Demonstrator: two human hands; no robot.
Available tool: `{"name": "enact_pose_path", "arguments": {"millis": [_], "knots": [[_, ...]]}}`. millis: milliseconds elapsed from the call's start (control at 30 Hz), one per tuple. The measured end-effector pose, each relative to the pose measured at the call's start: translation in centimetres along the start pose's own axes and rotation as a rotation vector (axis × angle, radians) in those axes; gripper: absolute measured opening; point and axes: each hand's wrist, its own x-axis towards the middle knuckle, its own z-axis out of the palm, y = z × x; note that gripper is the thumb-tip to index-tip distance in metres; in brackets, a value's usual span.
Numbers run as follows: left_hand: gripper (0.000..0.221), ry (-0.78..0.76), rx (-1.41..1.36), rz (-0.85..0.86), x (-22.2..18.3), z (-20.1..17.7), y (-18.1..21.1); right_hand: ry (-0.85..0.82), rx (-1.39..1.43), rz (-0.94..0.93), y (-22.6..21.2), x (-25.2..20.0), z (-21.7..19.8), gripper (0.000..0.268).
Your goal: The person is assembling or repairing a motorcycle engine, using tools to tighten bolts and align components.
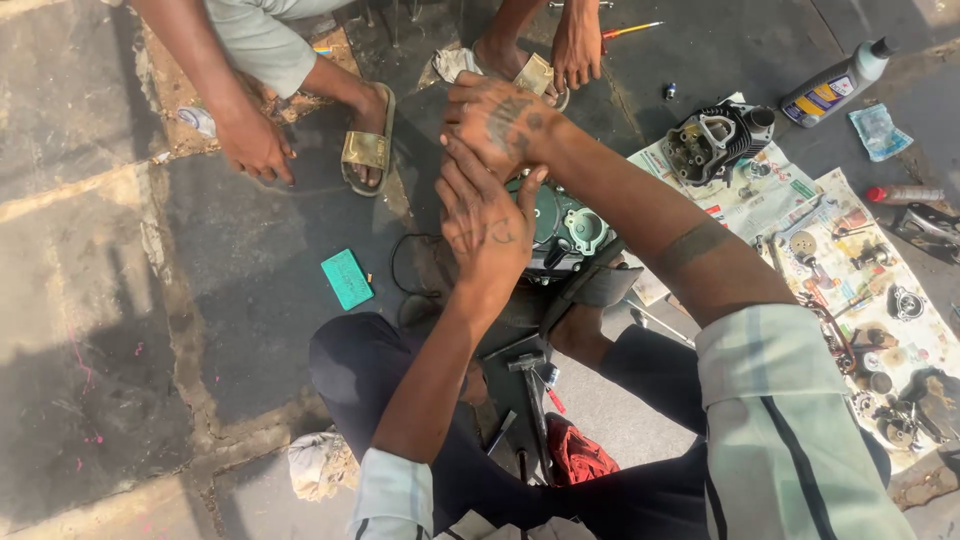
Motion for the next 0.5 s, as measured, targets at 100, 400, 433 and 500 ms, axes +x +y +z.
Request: {"name": "enact_pose_path", "arguments": {"millis": [100, 400, 433, 500], "knots": [[0.096, -0.132, 0.257, 0.003, -0.5, 0.7, 0.3, 0.087, -0.1, -0.054, 1.8, -1.4, -1.1, 0.022], [0.075, -0.235, 0.305, -0.174, 1.6, 2.6, 3.0, -0.04, -0.328, -0.026, 4.4, -1.7, 2.7, 0.024], [0.075, -0.245, 0.306, -0.176, 1.0, 3.7, 2.2, -0.044, -0.319, -0.024, 3.7, -1.5, 1.6, 0.024], [0.038, -0.178, 0.511, -0.006, -0.4, 5.9, 1.1, -0.221, -0.289, 0.036, 2.5, -1.6, -0.9, 0.034]]}}
